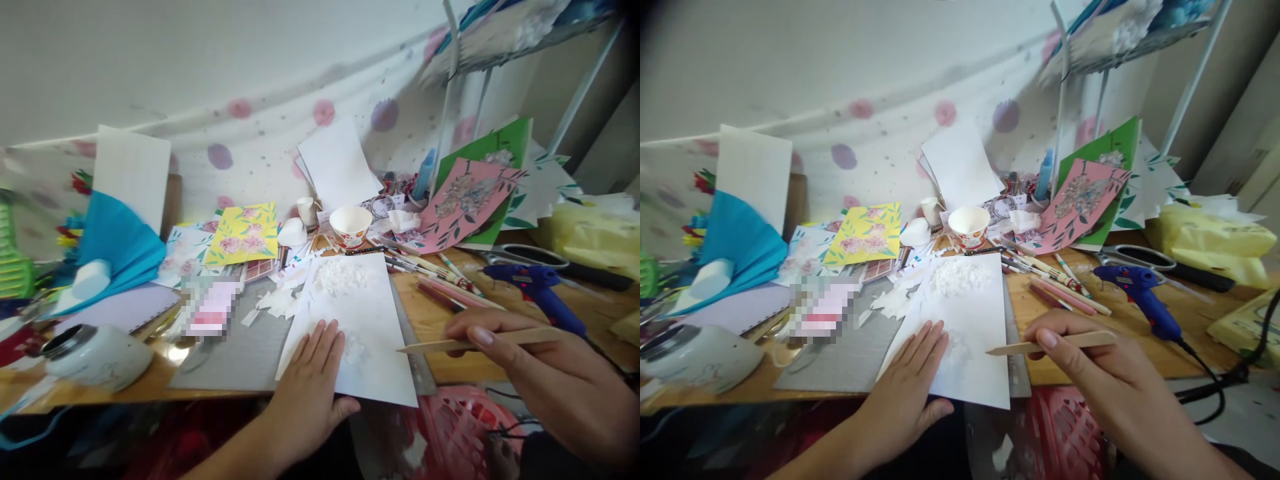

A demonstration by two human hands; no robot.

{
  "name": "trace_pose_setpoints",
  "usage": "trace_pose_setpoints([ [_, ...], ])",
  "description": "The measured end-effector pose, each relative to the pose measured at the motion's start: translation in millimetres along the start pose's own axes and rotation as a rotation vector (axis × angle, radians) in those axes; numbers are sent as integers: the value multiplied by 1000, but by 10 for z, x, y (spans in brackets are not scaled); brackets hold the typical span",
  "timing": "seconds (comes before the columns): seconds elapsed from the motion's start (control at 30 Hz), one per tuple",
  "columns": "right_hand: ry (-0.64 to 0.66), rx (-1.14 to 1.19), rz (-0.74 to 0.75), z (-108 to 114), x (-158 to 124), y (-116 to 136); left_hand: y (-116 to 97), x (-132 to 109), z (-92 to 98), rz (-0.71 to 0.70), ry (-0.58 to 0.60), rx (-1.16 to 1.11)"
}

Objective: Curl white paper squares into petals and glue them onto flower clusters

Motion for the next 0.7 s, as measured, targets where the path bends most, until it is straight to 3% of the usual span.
trace_pose_setpoints([
  [0.07, 46, -6, 18, -6, 1, 41, -85, 23, 10, 15, 10, 30],
  [0.3, 23, -47, 78, 47, -47, 117, -283, 85, 11, -32, 25, 2],
  [0.47, 22, -73, 131, 2, -84, 123, -282, 156, 56, -61, 7, -54],
  [0.7, -99, -101, 52, 84, -256, -36, -234, 151, 112, -81, 99, -140],
])
Point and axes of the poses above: each hand's wrist, its own x-axis towards the middle knuckle, its own z-axis out of the back of the hand, y = z × x, the point moved 6 cm from there along x, towards the middle knuckle, and after that the axes turned 9 degrees about z, right-handed, at the moved point
